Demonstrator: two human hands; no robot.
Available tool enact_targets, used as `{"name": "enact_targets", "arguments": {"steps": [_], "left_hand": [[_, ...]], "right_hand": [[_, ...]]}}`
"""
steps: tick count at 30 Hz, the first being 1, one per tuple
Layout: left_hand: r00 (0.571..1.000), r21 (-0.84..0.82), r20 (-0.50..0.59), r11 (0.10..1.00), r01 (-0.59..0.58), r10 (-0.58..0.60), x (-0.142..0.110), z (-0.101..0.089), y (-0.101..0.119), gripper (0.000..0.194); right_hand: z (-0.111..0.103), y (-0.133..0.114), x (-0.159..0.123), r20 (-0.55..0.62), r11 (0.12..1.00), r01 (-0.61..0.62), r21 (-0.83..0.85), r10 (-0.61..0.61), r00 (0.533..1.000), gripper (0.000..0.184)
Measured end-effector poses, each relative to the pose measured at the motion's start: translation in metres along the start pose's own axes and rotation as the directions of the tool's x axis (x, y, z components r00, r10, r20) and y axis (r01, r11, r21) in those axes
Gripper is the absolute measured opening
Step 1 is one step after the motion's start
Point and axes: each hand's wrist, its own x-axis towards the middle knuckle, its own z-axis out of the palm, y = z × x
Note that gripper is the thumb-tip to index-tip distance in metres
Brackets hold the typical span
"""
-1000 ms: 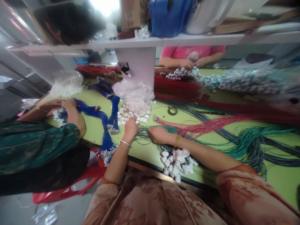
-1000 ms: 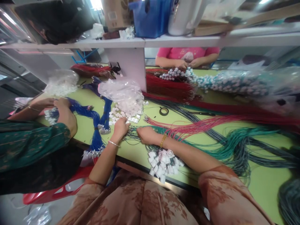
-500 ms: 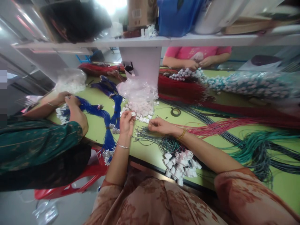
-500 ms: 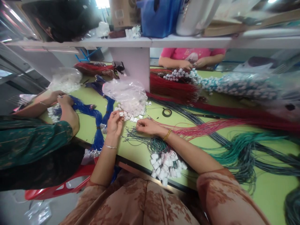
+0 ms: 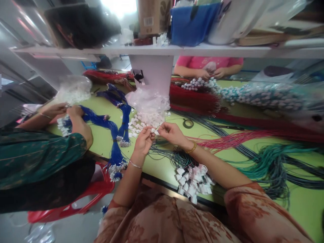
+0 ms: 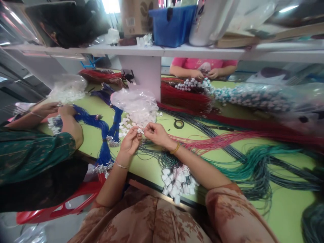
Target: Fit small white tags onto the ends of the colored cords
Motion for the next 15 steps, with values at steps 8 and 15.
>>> {"name": "enact_targets", "arguments": {"steps": [8, 15], "left_hand": [[0.999, 0.032, 0.035, 0.999, 0.031, -0.032, -0.003, 0.01, -0.01, 0.02], [0.984, 0.349, -0.013, 0.923, -0.163, 0.179, -0.009, 0.012, -0.022, 0.024]], "right_hand": [[-0.008, 0.01, -0.012, -0.014, 0.996, 0.005, -0.084, -0.007, 1.0, 0.009], [-0.005, 0.015, -0.013, 0.017, 0.981, -0.014, -0.192, 0.017, 1.0, 0.017]]}}
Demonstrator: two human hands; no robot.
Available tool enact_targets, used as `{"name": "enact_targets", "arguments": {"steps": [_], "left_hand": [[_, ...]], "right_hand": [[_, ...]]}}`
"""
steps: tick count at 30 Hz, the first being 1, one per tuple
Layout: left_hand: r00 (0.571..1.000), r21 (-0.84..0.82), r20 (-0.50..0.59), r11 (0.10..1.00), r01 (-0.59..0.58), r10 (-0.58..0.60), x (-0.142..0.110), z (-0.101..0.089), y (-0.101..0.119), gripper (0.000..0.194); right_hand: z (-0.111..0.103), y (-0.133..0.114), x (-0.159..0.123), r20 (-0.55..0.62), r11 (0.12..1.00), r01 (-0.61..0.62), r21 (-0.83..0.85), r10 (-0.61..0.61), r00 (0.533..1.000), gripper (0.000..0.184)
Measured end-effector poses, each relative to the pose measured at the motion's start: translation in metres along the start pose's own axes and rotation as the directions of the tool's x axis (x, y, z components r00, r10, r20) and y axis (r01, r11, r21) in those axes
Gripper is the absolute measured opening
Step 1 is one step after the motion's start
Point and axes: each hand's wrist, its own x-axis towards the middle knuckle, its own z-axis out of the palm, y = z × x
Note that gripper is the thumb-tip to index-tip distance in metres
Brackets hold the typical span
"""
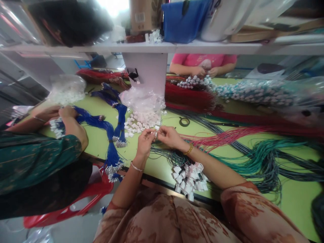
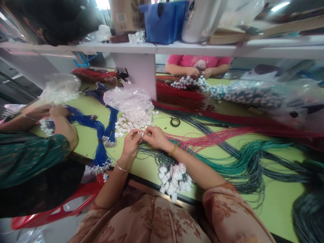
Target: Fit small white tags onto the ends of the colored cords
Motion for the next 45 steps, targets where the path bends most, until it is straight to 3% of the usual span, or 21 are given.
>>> {"name": "enact_targets", "arguments": {"steps": [8, 12, 14, 17, 20, 23, 27, 31, 37, 45], "left_hand": [[0.998, 0.021, -0.056, 1.0, 0.008, -0.006, -0.001, 0.001, -0.008, 0.022], [0.994, 0.081, -0.08, 0.993, 0.085, -0.078, 0.003, -0.01, -0.003, 0.016], [0.99, 0.1, -0.079, 0.987, 0.126, -0.118, 0.007, -0.017, 0.001, 0.012], [0.987, 0.147, -0.055, 0.976, 0.158, -0.151, 0.01, -0.026, 0.004, 0.009], [0.984, 0.189, -0.046, 0.966, 0.177, -0.172, 0.011, -0.029, 0.003, 0.007], [0.981, 0.164, -0.05, 0.968, 0.192, -0.186, 0.011, -0.028, 0.0, 0.008], [0.975, 0.029, -0.02, 0.974, 0.223, -0.222, 0.01, -0.022, -0.003, 0.012], [0.964, -0.126, 0.076, 0.957, 0.263, -0.255, 0.006, -0.013, -0.006, 0.017], [0.961, -0.195, 0.152, 0.947, 0.257, -0.229, 0.004, -0.01, -0.012, 0.016], [0.963, -0.152, 0.141, 0.956, 0.249, -0.229, 0.003, -0.008, -0.01, 0.018]], "right_hand": [[0.0, 0.009, -0.001, 0.041, 0.991, 0.048, -0.127, -0.043, 0.998, 0.015], [-0.006, 0.022, 0.01, 0.191, 0.995, 0.049, -0.086, -0.032, 0.981, 0.025], [-0.006, 0.03, 0.018, 0.241, 0.972, 0.033, -0.233, 0.025, 0.97, 0.022], [0.002, 0.037, 0.024, 0.279, 0.859, 0.045, -0.51, 0.116, 0.953, 0.013], [0.008, 0.038, 0.024, 0.295, 0.802, 0.081, -0.591, 0.122, 0.948, 0.014], [0.003, 0.037, 0.019, 0.254, 0.86, 0.111, -0.499, 0.023, 0.967, 0.013], [-0.008, 0.033, 0.007, 0.142, 0.988, 0.069, -0.139, -0.049, 0.989, 0.015], [-0.01, 0.026, -0.005, 0.086, 0.996, 0.035, 0.087, -0.043, 0.995, 0.017], [-0.009, 0.016, -0.015, -0.02, 0.994, 0.087, -0.071, -0.089, 0.996, 0.007], [-0.012, 0.014, -0.017, 0.012, 0.946, 0.185, -0.267, -0.189, 0.982, 0.003]]}}
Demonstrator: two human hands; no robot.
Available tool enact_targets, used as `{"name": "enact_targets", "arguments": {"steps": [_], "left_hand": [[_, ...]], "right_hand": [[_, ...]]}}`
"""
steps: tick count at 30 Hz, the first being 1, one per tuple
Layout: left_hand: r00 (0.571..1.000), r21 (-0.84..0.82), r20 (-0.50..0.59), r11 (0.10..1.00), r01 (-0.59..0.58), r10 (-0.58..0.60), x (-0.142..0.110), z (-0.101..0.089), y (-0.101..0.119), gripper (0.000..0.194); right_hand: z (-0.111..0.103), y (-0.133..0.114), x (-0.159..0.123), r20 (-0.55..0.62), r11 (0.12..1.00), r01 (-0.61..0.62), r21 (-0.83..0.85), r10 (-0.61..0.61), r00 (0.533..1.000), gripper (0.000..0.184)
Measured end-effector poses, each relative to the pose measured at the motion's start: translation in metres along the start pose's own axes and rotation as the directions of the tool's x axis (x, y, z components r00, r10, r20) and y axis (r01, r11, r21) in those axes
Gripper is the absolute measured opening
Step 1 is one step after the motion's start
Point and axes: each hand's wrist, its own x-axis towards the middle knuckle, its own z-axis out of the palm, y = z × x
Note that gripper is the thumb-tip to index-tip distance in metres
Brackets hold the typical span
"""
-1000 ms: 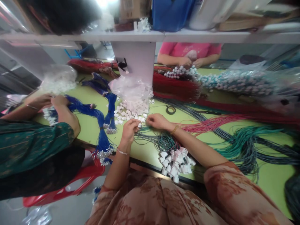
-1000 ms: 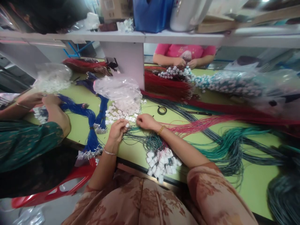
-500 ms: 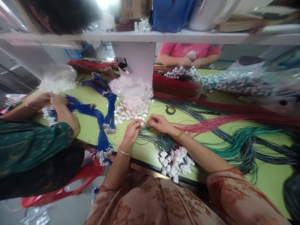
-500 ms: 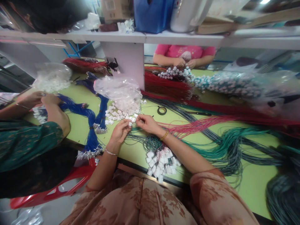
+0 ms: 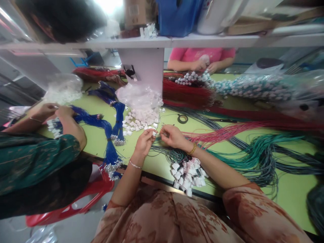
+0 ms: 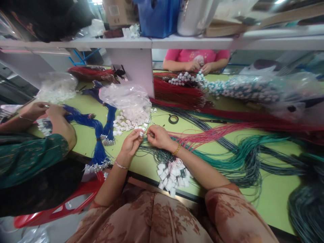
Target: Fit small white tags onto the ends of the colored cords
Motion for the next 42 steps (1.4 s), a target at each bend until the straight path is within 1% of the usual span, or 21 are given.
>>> {"name": "enact_targets", "arguments": {"steps": [3, 5, 9, 11, 15, 16, 17, 19, 21, 22, 23, 24, 25, 27, 28, 30, 32, 35, 37, 39, 42], "left_hand": [[1.0, 0.01, -0.012, 1.0, -0.018, 0.018, -0.001, 0.002, 0.0, 0.02], [0.999, 0.029, -0.025, 0.999, -0.027, 0.028, -0.002, 0.004, -0.001, 0.023], [0.998, 0.059, -0.056, 0.998, -0.031, 0.034, -0.002, 0.007, -0.005, 0.027], [0.998, 0.045, -0.066, 0.999, -0.009, 0.012, -0.001, 0.007, -0.008, 0.026], [0.997, 0.013, -0.072, 0.999, 0.037, -0.036, 0.003, 0.006, -0.013, 0.024], [0.996, 0.016, -0.08, 0.999, 0.036, -0.035, 0.003, 0.007, -0.014, 0.024], [0.995, 0.025, -0.092, 0.999, 0.031, -0.029, 0.002, 0.007, -0.014, 0.024], [0.993, 0.042, -0.122, 0.999, 0.005, 0.0, 0.001, 0.01, -0.016, 0.024], [0.988, 0.065, -0.148, 0.997, -0.034, 0.044, 0.0, 0.012, -0.017, 0.024], [0.986, 0.087, -0.154, 0.995, -0.054, 0.067, 0.0, 0.013, -0.017, 0.024], [0.984, 0.111, -0.155, 0.992, -0.067, 0.084, 0.001, 0.014, -0.018, 0.024], [0.984, 0.13, -0.154, 0.989, -0.071, 0.091, 0.001, 0.014, -0.018, 0.024], [0.985, 0.135, -0.151, 0.989, -0.065, 0.085, 0.001, 0.013, -0.018, 0.023], [0.989, 0.102, -0.14, 0.994, -0.038, 0.052, 0.002, 0.012, -0.018, 0.023], [0.99, 0.076, -0.134, 0.997, -0.024, 0.034, 0.003, 0.011, -0.018, 0.023], [0.991, 0.047, -0.129, 0.999, -0.017, 0.023, 0.003, 0.011, -0.018, 0.022], [0.99, 0.05, -0.138, 0.998, -0.033, 0.04, 0.002, 0.011, -0.019, 0.023], [0.983, 0.078, -0.155, 0.994, -0.083, 0.094, 0.001, 0.013, -0.021, 0.024], [0.98, 0.121, -0.152, 0.987, -0.107, 0.125, 0.001, 0.014, -0.024, 0.024], [0.98, 0.149, -0.15, 0.983, -0.106, 0.128, 0.0, 0.014, -0.026, 0.024], [0.982, 0.118, -0.158, 0.989, -0.089, 0.107, 0.001, 0.014, -0.024, 0.024]], "right_hand": [[0.001, 0.001, 0.0, 0.008, 0.993, 0.057, -0.1, -0.057, 0.998, 0.003], [0.002, 0.002, 0.0, 0.02, 0.987, 0.081, -0.137, -0.079, 0.997, 0.004], [0.006, 0.005, -0.003, 0.021, 0.99, 0.069, -0.124, -0.067, 0.998, 0.005], [0.007, 0.006, -0.004, 0.015, 0.991, 0.06, -0.118, -0.059, 0.998, 0.006], [0.006, 0.007, -0.003, 0.019, 0.986, 0.118, -0.114, -0.117, 0.993, 0.009], [0.006, 0.008, -0.002, 0.017, 0.989, 0.112, -0.099, -0.11, 0.994, 0.01], [0.006, 0.01, -0.001, 0.017, 0.994, 0.081, -0.068, -0.08, 0.997, 0.01], [0.008, 0.015, 0.001, 0.04, 0.997, -0.047, 0.054, 0.045, 0.998, 0.012], [0.012, 0.022, 0.002, 0.102, 0.959, -0.198, 0.203, 0.18, 0.978, 0.017], [0.014, 0.024, 0.002, 0.127, 0.934, -0.25, 0.255, 0.225, 0.966, 0.019], [0.015, 0.025, 0.001, 0.133, 0.92, -0.274, 0.281, 0.245, 0.96, 0.02], [0.015, 0.024, 0.0, 0.115, 0.923, -0.264, 0.28, 0.241, 0.964, 0.019], [0.015, 0.023, -0.001, 0.077, 0.941, -0.223, 0.256, 0.211, 0.975, 0.018], [0.012, 0.018, -0.002, -0.015, 0.983, -0.095, 0.157, 0.098, 0.995, 0.012], [0.011, 0.016, -0.002, -0.049, 0.994, -0.038, 0.106, 0.043, 0.998, 0.01], [0.008, 0.014, -0.002, -0.065, 0.998, 0.008, 0.062, -0.004, 0.998, 0.008], [0.008, 0.016, 0.0, -0.023, 0.993, -0.031, 0.111, 0.034, 0.999, 0.01], [0.012, 0.021, 0.001, 0.057, 0.959, -0.149, 0.242, 0.14, 0.989, 0.016], [0.013, 0.022, 0.002, 0.063, 0.949, -0.189, 0.252, 0.179, 0.982, 0.016], [0.012, 0.021, 0.002, 0.051, 0.966, -0.165, 0.197, 0.158, 0.986, 0.014], [0.006, 0.018, 0.003, 0.074, 0.986, -0.108, 0.127, 0.099, 0.992, 0.014]]}}
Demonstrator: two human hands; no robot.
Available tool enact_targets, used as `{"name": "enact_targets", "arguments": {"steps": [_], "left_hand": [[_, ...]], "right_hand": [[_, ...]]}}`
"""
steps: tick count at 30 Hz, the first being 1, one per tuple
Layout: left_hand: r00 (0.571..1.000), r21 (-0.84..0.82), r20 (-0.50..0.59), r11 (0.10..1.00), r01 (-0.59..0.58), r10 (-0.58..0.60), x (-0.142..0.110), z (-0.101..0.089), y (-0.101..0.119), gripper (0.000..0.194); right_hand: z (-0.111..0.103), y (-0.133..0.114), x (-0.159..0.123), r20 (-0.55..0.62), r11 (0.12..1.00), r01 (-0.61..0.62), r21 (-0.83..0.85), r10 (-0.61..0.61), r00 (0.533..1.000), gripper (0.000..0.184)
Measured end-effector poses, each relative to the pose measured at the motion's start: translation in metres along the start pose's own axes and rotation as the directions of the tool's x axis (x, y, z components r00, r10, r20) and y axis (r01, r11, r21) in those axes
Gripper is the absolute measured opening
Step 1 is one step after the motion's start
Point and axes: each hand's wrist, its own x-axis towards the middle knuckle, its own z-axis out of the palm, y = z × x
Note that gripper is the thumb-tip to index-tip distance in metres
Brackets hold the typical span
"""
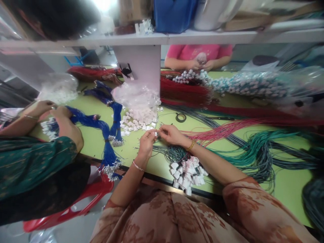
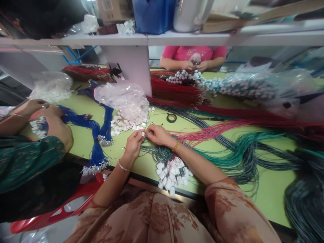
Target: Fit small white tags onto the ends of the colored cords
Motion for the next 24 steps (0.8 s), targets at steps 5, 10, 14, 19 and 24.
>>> {"name": "enact_targets", "arguments": {"steps": [5, 10, 14, 19, 24], "left_hand": [[1.0, -0.018, 0.002, 1.0, 0.011, -0.011, 0.0, -0.001, 0.004, 0.023], [0.999, 0.064, 0.029, 0.997, 0.044, -0.046, -0.003, -0.002, 0.004, 0.024], [0.993, 0.115, 0.075, 0.99, 0.084, -0.093, -0.004, 0.0, 0.007, 0.026], [0.993, 0.117, 0.076, 0.99, 0.076, -0.086, -0.002, 0.003, 0.007, 0.028], [0.999, 0.115, 0.032, 0.993, 0.035, -0.038, 0.0, 0.002, 0.005, 0.027]], "right_hand": [[-0.002, -0.004, -0.001, 0.064, 0.995, 0.034, -0.088, -0.028, 0.998, 0.015], [0.0, -0.007, -0.003, 0.083, 0.972, 0.053, -0.229, -0.035, 0.996, 0.019], [-0.021, 0.004, -0.001, 0.101, 0.998, 0.009, -0.056, -0.003, 0.995, 0.027], [-0.035, 0.019, 0.002, 0.106, 0.986, -0.109, 0.127, 0.095, 0.99, 0.028], [-0.024, 0.013, -0.002, 0.181, 0.986, -0.027, 0.165, -0.004, 0.983, 0.027]]}}
